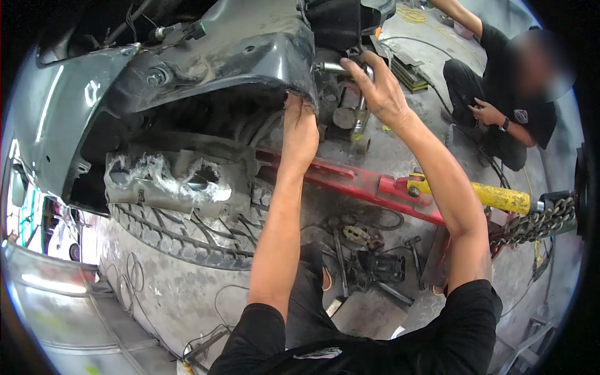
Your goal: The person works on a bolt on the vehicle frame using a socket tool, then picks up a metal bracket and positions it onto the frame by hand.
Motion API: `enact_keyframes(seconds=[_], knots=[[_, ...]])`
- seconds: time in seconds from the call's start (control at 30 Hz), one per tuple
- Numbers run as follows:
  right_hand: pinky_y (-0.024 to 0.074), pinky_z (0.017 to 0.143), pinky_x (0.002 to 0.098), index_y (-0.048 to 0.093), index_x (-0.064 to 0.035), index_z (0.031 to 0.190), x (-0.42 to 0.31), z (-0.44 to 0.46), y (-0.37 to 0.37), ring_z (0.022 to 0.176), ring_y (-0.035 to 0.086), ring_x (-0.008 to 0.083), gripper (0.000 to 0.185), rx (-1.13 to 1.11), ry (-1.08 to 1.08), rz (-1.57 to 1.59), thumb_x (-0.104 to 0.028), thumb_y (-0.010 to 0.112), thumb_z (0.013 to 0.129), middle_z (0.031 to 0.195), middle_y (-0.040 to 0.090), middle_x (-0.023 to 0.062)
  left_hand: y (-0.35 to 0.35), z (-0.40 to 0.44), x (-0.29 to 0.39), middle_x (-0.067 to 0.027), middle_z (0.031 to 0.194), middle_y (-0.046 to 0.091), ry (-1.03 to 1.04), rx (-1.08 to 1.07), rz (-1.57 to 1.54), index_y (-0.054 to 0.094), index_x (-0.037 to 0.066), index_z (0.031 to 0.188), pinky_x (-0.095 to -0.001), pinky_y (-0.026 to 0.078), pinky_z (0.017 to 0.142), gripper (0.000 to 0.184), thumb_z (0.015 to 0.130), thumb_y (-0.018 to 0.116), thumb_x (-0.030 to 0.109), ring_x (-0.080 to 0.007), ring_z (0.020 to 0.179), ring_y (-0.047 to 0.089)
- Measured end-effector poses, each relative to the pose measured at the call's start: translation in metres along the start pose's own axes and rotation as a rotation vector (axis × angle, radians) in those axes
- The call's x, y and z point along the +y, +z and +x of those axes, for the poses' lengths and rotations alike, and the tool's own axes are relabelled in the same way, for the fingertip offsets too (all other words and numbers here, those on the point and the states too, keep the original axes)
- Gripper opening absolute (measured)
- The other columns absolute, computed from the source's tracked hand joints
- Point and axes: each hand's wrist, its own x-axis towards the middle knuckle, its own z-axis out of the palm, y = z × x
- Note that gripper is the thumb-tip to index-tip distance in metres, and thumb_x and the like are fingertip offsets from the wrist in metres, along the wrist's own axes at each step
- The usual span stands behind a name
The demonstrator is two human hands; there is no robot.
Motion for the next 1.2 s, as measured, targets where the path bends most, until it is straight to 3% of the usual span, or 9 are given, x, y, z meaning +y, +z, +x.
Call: enact_keyframes(seconds=[0.47,0.53,0.6,0.63,0.7,0.87,0.93,0.97,1.2], knots=[[0.0561,0.069,0.0415,0.06,-0.0067,0.124,-0.006,0.032,-0.022,0.078,0.066,0.0343,0.037,-0.239,0.212,0.198,-0.015,0.073,0.09,0.099,0.062,0.0151,-0.007,0.004,-0.002,-0.0135,0.127,0.063,-0.032,0.015,0.06,0.06,-0.006,0.127,-0.0348,0.039,0.103,0.045,0.109,0.043,0.031,-0.0208,0.116,0.055],[0.0526,0.068,0.0366,0.065,-0.0027,0.115,-0.002,0.045,-0.032,0.083,0.066,0.033,0.031,-0.511,0.55,0.483,-0.022,0.071,0.092,0.092,0.064,0.0179,-0.01,0.006,-0.009,-0.0292,0.153,0.042,-0.041,-0.082,0.083,0.043,-0.006,0.146,-0.0447,0.022,0.121,0.055,0.109,0.037,0.034,-0.0432,0.147,0.032],[0.0462,0.053,0.0293,0.067,0.0007,0.105,0.012,0.056,-0.033,0.061,0.06,0.023,0.031,-0.419,0.502,0.552,-0.027,0.066,0.093,0.077,0.063,0.0137,-0.007,0.001,0.0,-0.0218,0.139,0.053,-0.078,-0.033,0.021,0.052,-0.007,0.136,-0.0398,0.031,0.111,0.049,0.109,0.041,0.033,-0.0322,0.131,0.044],[0.0411,0.046,0.028,0.067,0.0014,0.102,0.019,0.067,-0.041,0.052,0.053,0.0177,0.031,-0.636,0.839,0.862,-0.028,0.065,0.093,0.074,0.062,0.0106,-0.005,-0.001,0.005,-0.0144,0.125,0.064,-0.116,0.012,-0.038,0.06,-0.007,0.125,-0.0349,0.04,0.102,0.045,0.108,0.046,0.032,-0.0212,0.114,0.055],[0.0258,0.032,0.0246,0.068,0.0017,0.094,0.02,0.075,-0.044,0.037,0.035,0.0043,0.029,-0.795,1.313,1.234,-0.027,0.063,0.091,0.07,0.058,0.0039,-0.006,0.004,0.0,-0.0205,0.135,0.057,-0.079,-0.036,-0.019,0.054,-0.006,0.134,-0.0383,0.035,0.109,0.047,0.108,0.043,0.032,-0.0302,0.126,0.05],[0.0392,0.042,0.0294,0.069,0.0011,0.095,0.008,0.043,-0.044,0.048,0.048,0.0113,0.031,-0.628,1.002,1.005,-0.03,0.064,0.092,0.07,0.06,0.0055,-0.014,0.006,-0.009,-0.0256,0.143,0.052,-0.096,-0.127,-0.005,0.05,-0.006,0.14,-0.0409,0.033,0.114,0.046,0.108,0.041,0.026,-0.038,0.136,0.047],[0.0487,0.058,0.0348,0.068,0.0018,0.101,0.0,0.025,-0.042,0.063,0.058,0.0178,0.031,-0.288,0.538,0.462,-0.028,0.068,0.092,0.07,0.061,0.0096,-0.011,0.006,-0.005,-0.0256,0.143,0.053,-0.084,-0.084,0.002,0.05,-0.006,0.139,-0.0412,0.033,0.114,0.045,0.108,0.041,0.025,-0.0382,0.136,0.047],[0.0507,0.071,0.0381,0.066,0.0018,0.107,-0.012,0.021,-0.041,0.076,0.064,0.0266,0.03,-0.31,0.671,0.467,-0.024,0.07,0.092,0.079,0.064,0.0148,-0.008,0.004,-0.004,-0.0256,0.143,0.053,-0.069,-0.056,0.006,0.05,-0.006,0.139,-0.0415,0.032,0.114,0.045,0.107,0.041,0.023,-0.0384,0.136,0.047],[0.0529,0.071,0.0419,0.065,0.0014,0.11,-0.034,0.019,-0.016,0.083,0.067,0.0367,0.026,-0.042,0.478,0.335,-0.01,0.074,0.088,0.096,0.064,0.0175,-0.011,0.004,-0.001,-0.0261,0.144,0.051,-0.088,-0.096,0.085,0.05,-0.006,0.14,-0.0416,0.03,0.116,0.046,0.108,0.04,0.026,-0.0393,0.138,0.045]])
